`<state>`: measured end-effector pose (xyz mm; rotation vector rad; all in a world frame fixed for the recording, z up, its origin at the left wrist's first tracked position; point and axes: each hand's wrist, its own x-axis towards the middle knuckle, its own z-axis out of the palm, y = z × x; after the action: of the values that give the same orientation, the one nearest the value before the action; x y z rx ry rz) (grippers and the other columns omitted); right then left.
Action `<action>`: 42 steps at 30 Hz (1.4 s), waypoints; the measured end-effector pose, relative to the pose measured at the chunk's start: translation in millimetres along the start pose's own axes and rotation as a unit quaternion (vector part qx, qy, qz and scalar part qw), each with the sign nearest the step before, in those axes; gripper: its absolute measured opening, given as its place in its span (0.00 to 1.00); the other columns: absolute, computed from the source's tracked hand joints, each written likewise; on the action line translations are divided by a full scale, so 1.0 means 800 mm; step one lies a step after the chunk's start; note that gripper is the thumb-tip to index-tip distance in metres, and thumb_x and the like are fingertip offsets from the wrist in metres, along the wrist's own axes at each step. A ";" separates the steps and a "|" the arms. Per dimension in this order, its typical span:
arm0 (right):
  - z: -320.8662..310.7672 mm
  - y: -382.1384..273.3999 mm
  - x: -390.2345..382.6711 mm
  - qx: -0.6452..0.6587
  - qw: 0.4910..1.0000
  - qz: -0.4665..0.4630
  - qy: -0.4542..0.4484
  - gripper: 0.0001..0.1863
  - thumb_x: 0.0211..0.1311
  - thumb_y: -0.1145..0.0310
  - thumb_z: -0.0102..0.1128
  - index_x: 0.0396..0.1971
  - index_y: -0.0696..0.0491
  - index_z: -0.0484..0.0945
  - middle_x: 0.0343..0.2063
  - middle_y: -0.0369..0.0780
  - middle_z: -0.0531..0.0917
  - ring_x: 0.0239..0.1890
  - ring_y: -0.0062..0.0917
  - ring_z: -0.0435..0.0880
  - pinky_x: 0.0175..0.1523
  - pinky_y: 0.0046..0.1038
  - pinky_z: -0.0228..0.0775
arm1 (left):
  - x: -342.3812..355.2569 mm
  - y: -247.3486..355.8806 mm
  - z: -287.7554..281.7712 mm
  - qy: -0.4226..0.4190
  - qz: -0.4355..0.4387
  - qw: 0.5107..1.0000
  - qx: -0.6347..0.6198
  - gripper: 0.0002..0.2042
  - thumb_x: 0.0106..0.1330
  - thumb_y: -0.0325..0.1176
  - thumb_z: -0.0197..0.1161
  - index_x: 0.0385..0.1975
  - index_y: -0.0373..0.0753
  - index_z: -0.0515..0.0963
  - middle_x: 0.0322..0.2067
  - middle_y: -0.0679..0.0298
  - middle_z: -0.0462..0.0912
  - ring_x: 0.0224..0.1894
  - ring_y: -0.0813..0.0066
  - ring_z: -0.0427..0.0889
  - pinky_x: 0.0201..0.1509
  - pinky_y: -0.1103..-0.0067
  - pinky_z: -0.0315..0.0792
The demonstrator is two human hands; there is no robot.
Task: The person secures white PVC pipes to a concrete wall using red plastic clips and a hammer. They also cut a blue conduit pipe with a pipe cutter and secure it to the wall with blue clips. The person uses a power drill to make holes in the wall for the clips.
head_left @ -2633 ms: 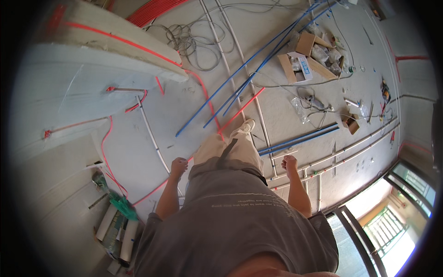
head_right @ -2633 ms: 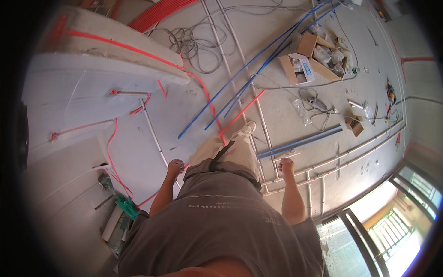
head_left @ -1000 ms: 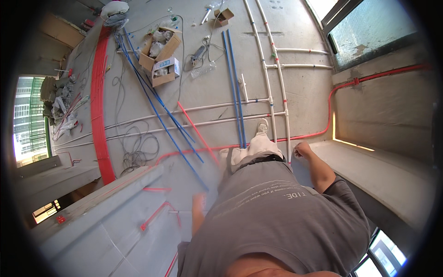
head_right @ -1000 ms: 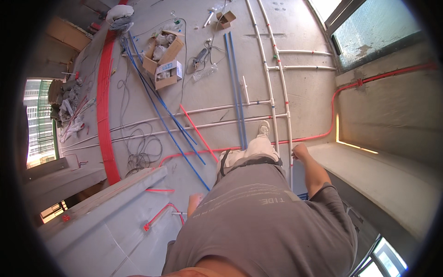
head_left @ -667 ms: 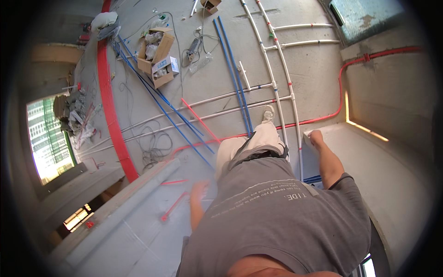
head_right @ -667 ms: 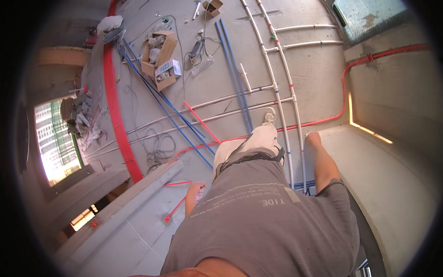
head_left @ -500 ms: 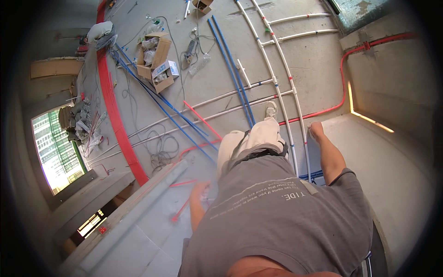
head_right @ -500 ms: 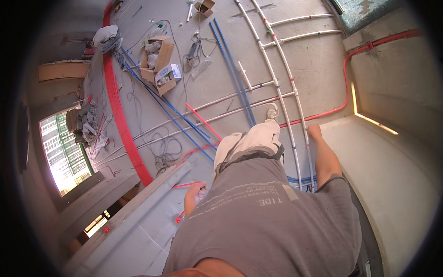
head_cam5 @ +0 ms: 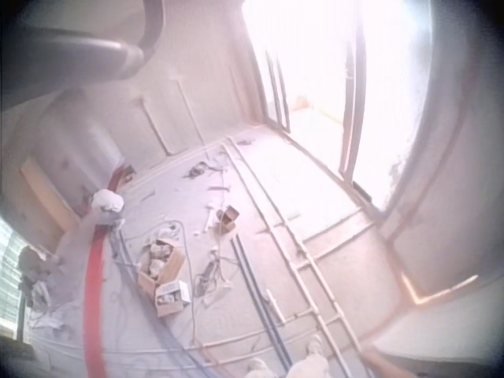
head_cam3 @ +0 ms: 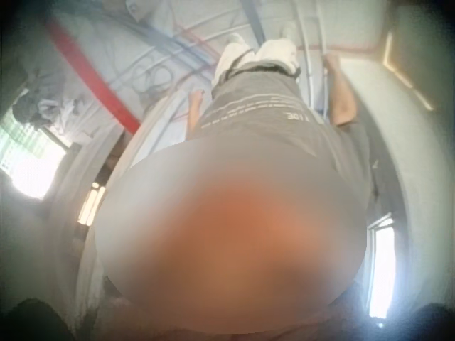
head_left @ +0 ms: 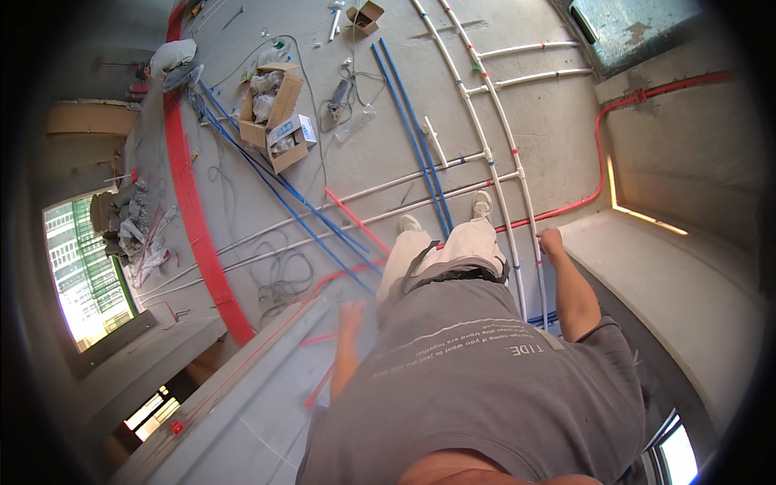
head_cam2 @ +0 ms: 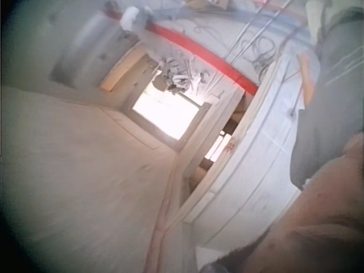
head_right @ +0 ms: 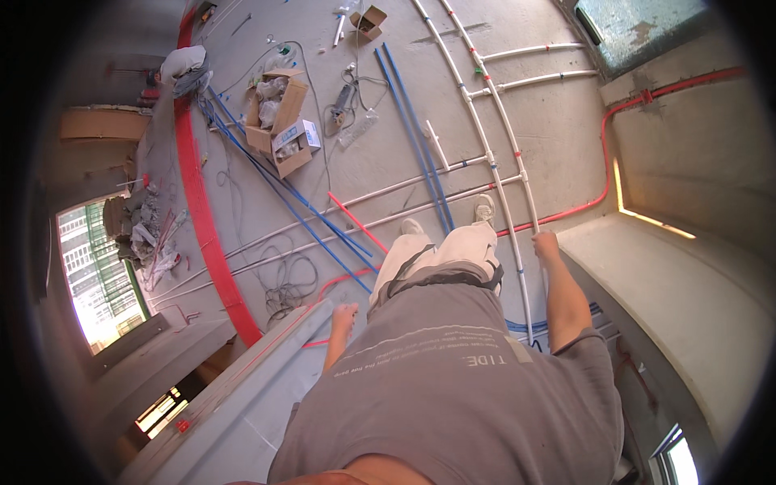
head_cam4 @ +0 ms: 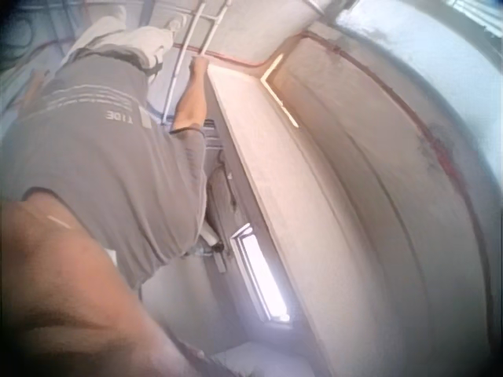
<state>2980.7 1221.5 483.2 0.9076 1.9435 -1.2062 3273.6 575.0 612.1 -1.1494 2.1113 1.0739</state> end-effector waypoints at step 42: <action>-0.061 -0.165 0.040 -0.017 0.992 -0.020 -0.124 0.10 0.68 0.70 0.57 0.45 0.57 0.80 0.27 0.37 0.82 0.25 0.23 0.81 0.28 0.26 0.73 | -0.089 0.161 0.104 0.096 -0.147 0.945 -0.275 0.10 0.69 0.37 0.68 0.34 0.36 0.79 0.21 0.64 0.78 0.17 0.78 0.74 0.19 0.78 0.67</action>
<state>2845.7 1229.1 534.5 0.6687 1.7839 -1.2430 3205.1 719.0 668.2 -1.8295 1.7301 1.5013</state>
